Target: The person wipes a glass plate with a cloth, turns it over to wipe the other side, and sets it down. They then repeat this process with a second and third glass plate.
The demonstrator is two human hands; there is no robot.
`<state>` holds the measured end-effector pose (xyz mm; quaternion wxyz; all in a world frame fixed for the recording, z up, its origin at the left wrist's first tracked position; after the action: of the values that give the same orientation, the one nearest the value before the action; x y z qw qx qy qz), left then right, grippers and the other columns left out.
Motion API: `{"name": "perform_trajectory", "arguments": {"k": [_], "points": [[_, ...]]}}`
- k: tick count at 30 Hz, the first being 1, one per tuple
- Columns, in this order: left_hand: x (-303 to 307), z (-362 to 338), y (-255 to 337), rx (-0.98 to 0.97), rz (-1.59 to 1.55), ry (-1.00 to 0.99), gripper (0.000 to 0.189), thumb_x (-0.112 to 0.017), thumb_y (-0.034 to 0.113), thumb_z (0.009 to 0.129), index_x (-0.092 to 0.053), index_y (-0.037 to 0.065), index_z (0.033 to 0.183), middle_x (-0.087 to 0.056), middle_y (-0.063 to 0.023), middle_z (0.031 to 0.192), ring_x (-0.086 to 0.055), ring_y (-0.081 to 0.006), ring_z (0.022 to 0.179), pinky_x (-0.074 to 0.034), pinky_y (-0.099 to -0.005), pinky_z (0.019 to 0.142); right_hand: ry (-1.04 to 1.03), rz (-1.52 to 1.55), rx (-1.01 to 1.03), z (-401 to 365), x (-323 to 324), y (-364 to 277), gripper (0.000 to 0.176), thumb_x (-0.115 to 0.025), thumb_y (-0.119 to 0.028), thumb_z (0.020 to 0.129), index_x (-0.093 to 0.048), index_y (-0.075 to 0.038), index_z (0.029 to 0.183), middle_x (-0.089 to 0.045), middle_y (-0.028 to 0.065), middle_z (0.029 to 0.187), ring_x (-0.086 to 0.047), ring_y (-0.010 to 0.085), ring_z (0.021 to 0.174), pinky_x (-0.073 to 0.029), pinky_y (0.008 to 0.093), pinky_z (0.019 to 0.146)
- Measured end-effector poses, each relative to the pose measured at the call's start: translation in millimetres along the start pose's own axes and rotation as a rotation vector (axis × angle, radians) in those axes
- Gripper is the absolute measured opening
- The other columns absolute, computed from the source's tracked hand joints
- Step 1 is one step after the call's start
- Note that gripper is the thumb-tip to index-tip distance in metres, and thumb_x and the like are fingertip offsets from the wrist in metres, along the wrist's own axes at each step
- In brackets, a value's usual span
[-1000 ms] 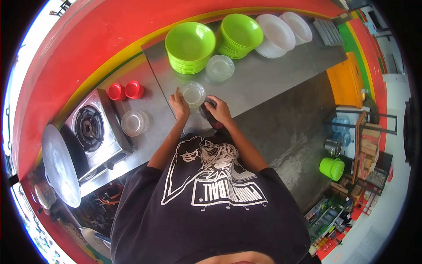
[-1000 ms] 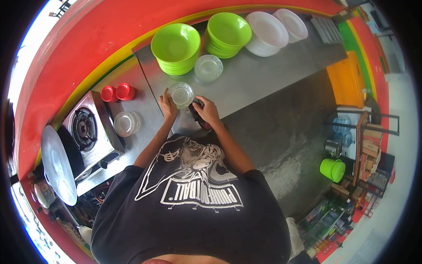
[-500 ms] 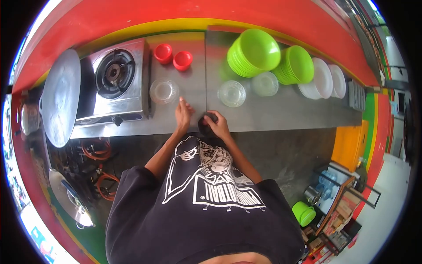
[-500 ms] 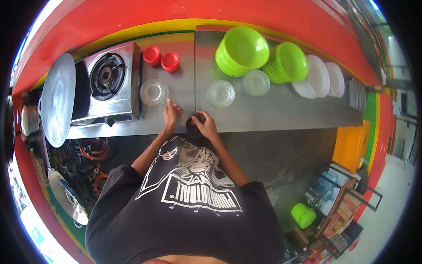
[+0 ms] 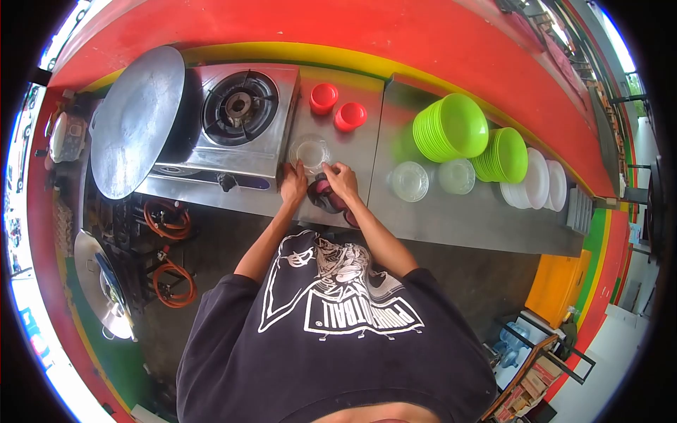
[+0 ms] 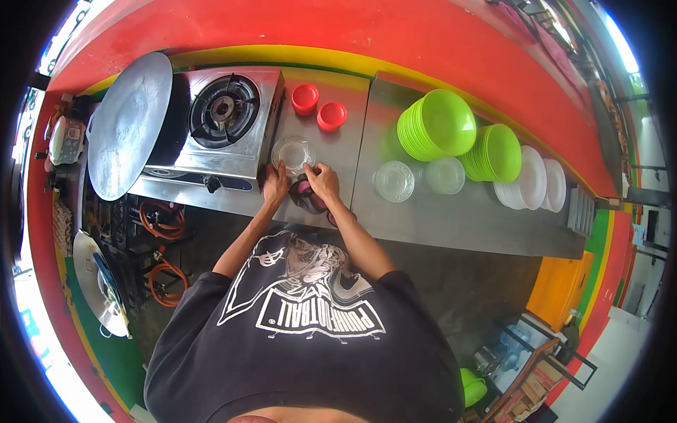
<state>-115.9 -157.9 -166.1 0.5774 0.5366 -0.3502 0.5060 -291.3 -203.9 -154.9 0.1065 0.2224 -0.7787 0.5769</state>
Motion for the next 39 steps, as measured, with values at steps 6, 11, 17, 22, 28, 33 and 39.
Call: {"name": "perform_trajectory", "arguments": {"k": [6, 11, 17, 22, 28, 33, 39], "points": [[-4, 11, -12, 0.433, -0.459, -0.275, 0.043, -0.039, 0.039, 0.105, -0.046, 0.002, 0.125, -0.064, -0.0383, 0.100, -0.064, -0.0554, 0.092, -0.053, -0.0593, 0.070, 0.074, -0.044, -0.010, 1, -1, 10, 0.049, -0.065, -0.049, 0.087, -0.070, 0.000, 0.085, -0.070, 0.0230, 0.079, -0.069, 0.0420, 0.079, -0.052, 0.0470, 0.071], [6, 19, 20, 0.329, -0.278, -0.366, 0.048, -0.037, 0.046, 0.104, -0.050, 0.001, 0.119, -0.068, -0.0341, 0.093, -0.066, -0.0527, 0.088, -0.053, -0.0589, 0.079, 0.156, -0.093, -0.051, -19, 23, 22, 0.047, -0.066, -0.046, 0.087, -0.069, 0.000, 0.083, -0.068, 0.0249, 0.076, -0.068, 0.0438, 0.077, -0.051, 0.0487, 0.070], [31, 18, 56, 0.195, -0.055, -0.222, 0.048, -0.042, 0.040, 0.103, -0.068, 0.002, 0.091, -0.070, -0.0278, 0.080, -0.070, -0.0471, 0.076, -0.056, -0.0535, 0.073, 0.177, -0.122, -0.075, -29, 41, 35, 0.045, -0.067, -0.045, 0.087, -0.071, 0.000, 0.084, -0.070, 0.0240, 0.078, -0.069, 0.0440, 0.079, -0.053, 0.0481, 0.072], [38, 9, 58, 0.184, -0.117, -0.165, 0.048, -0.043, 0.038, 0.104, -0.069, 0.003, 0.086, -0.069, -0.0288, 0.078, -0.069, -0.0482, 0.075, -0.055, -0.0548, 0.069, 0.196, -0.057, -0.049, -28, 39, 45, 0.040, -0.069, -0.039, 0.087, -0.070, 0.001, 0.082, -0.070, 0.0180, 0.074, -0.069, 0.0316, 0.070, -0.051, 0.0421, 0.067], [62, 4, 72, 0.191, -0.289, -0.134, 0.047, -0.043, 0.036, 0.105, -0.066, 0.001, 0.083, -0.067, -0.0280, 0.074, -0.069, -0.0471, 0.073, -0.054, -0.0551, 0.068, 0.093, 0.416, -0.029, -44, 37, 47, 0.028, -0.067, -0.024, 0.094, -0.067, 0.000, 0.080, -0.061, 0.0006, 0.067, -0.049, 0.0076, 0.064, -0.041, 0.0300, 0.057], [39, -7, 75, 0.344, -1.171, -0.378, 0.040, -0.042, 0.042, 0.105, -0.061, 0.008, 0.112, -0.068, -0.0201, 0.104, -0.068, -0.0339, 0.101, -0.053, -0.0472, 0.085, 0.010, 0.741, -0.006, -77, 60, 24, 0.022, -0.065, -0.022, 0.096, -0.068, -0.002, 0.087, -0.064, -0.0016, 0.078, -0.055, 0.0064, 0.071, -0.045, 0.0263, 0.065], [109, -11, 155, 0.312, -2.457, -0.727, 0.079, -0.051, 0.062, 0.093, -0.028, 0.023, 0.157, -0.040, -0.0235, 0.152, -0.046, -0.0423, 0.135, -0.039, -0.0556, 0.112, -0.205, 0.684, 0.000, -110, 79, -16, 0.024, -0.064, -0.024, 0.098, -0.069, -0.002, 0.090, -0.066, 0.0003, 0.088, -0.057, 0.0070, 0.085, -0.045, 0.0242, 0.081]]}}
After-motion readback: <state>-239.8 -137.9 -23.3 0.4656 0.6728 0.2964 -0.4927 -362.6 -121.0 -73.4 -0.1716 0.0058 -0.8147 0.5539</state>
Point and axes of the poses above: each hand's wrist, its own z-axis towards the middle knuckle, its own x-axis out of the back of the hand, y = z × x, the point moved 7 cm from there along z, towards the middle knuckle
